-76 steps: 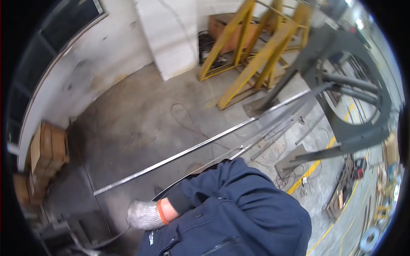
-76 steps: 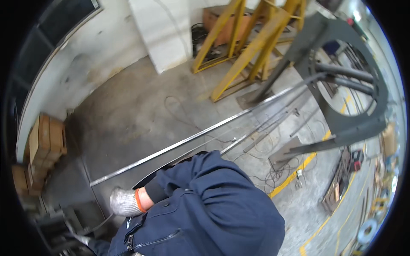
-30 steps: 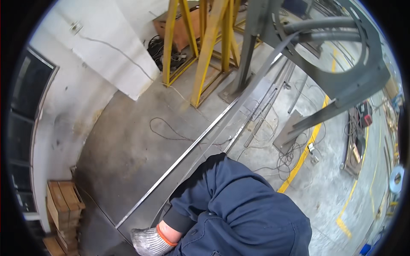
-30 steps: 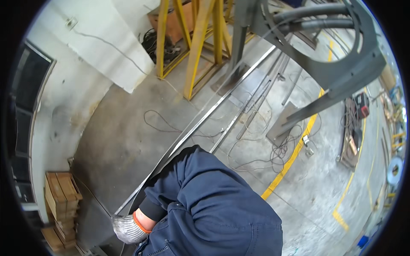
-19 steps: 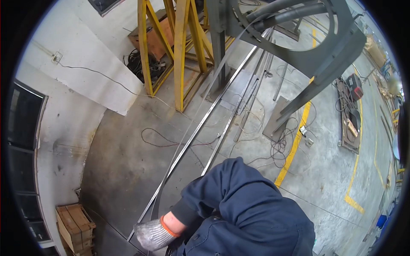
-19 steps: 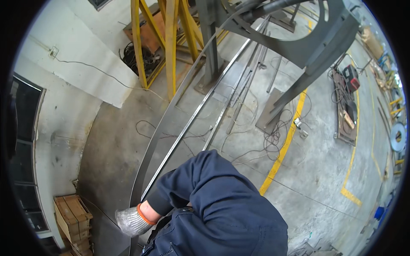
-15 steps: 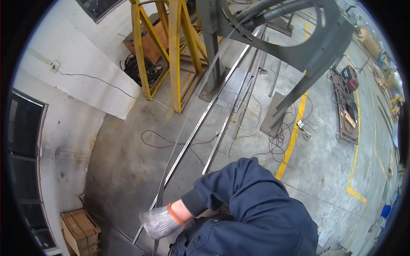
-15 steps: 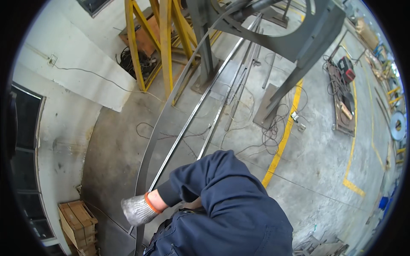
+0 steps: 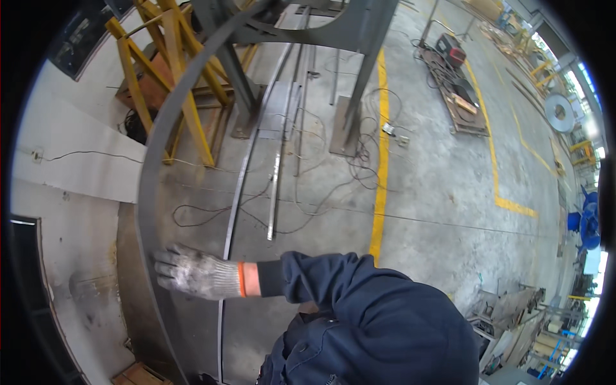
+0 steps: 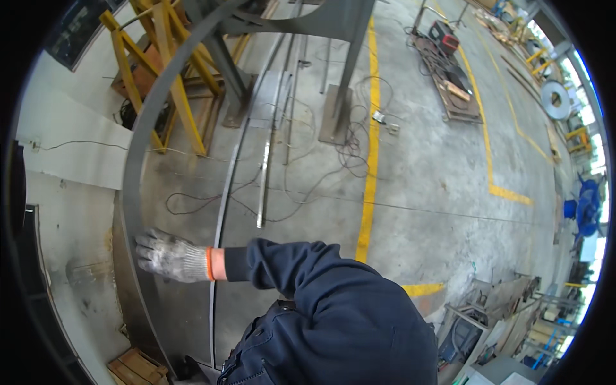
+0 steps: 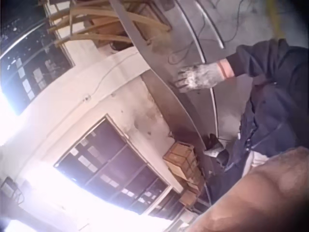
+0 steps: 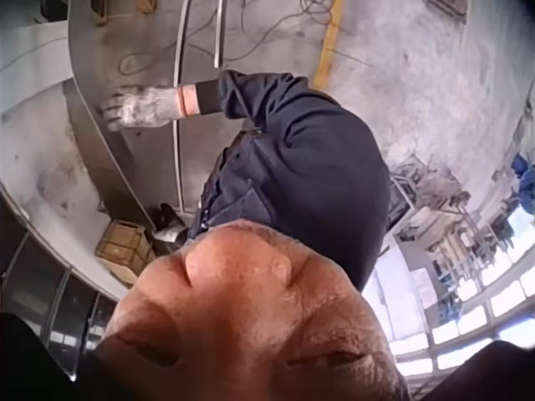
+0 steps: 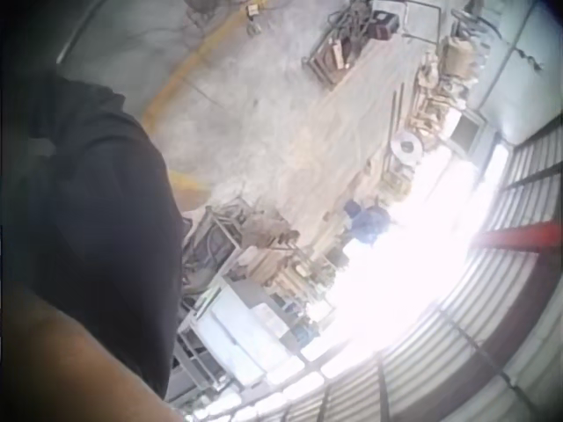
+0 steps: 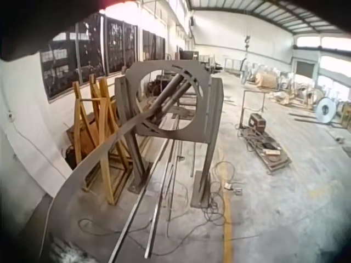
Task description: Operating a control panel and positioning a metal strip in a fabrication machine
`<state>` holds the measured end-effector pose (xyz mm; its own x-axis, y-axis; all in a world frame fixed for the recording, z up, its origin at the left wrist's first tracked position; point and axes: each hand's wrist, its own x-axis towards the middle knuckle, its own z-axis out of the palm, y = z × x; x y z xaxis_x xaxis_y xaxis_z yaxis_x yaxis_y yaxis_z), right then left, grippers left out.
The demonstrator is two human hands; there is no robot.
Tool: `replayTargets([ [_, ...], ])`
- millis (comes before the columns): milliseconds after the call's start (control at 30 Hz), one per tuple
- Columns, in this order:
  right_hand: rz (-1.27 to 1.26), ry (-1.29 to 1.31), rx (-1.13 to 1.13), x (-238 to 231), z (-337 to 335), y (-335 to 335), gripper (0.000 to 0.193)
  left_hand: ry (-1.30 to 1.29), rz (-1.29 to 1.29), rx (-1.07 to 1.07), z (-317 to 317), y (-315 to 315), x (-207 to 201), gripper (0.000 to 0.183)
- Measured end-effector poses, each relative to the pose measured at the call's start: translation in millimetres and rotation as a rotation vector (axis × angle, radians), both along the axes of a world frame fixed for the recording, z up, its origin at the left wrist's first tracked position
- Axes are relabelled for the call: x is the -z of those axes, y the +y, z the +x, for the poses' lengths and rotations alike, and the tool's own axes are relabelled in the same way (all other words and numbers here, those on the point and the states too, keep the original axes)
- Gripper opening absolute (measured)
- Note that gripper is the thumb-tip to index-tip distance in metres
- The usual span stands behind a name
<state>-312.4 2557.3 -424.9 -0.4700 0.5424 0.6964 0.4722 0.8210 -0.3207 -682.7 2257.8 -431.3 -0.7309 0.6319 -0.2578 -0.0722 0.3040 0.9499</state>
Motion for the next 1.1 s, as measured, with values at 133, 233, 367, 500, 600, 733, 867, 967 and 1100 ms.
replayTargets([
  [133,-0.521,-0.058,-0.095,62,47,-78,0.053,-0.155,-0.122,0.08,70,48,-57,0.069],
  [233,-0.639,-0.062,-0.036,140,116,-127,0.047,-0.348,-0.124,-0.017,44,59,-49,0.08],
  [367,-0.891,0.022,0.18,220,250,-161,0.033,-0.445,-0.193,-0.158,36,94,4,0.064],
  [500,-0.926,0.081,0.485,233,426,-176,0.035,-0.6,-0.361,0.324,129,149,60,0.065],
  [600,-0.851,0.11,0.674,230,569,-165,0.034,-0.499,-0.511,0.431,266,216,109,0.076],
  [733,-0.801,0.363,0.822,200,730,-115,0.029,-0.28,-0.569,0.715,568,268,90,0.058],
  [867,-0.735,0.4,0.955,127,866,-29,0.03,-0.11,-0.622,1.148,750,293,61,0.05],
  [967,-0.712,0.434,0.91,70,940,65,0.037,-0.066,-0.617,1.262,817,316,72,0.056],
  [1100,-0.729,0.368,0.801,75,1032,206,0.053,-0.095,-0.677,1.187,883,371,113,0.065],
])
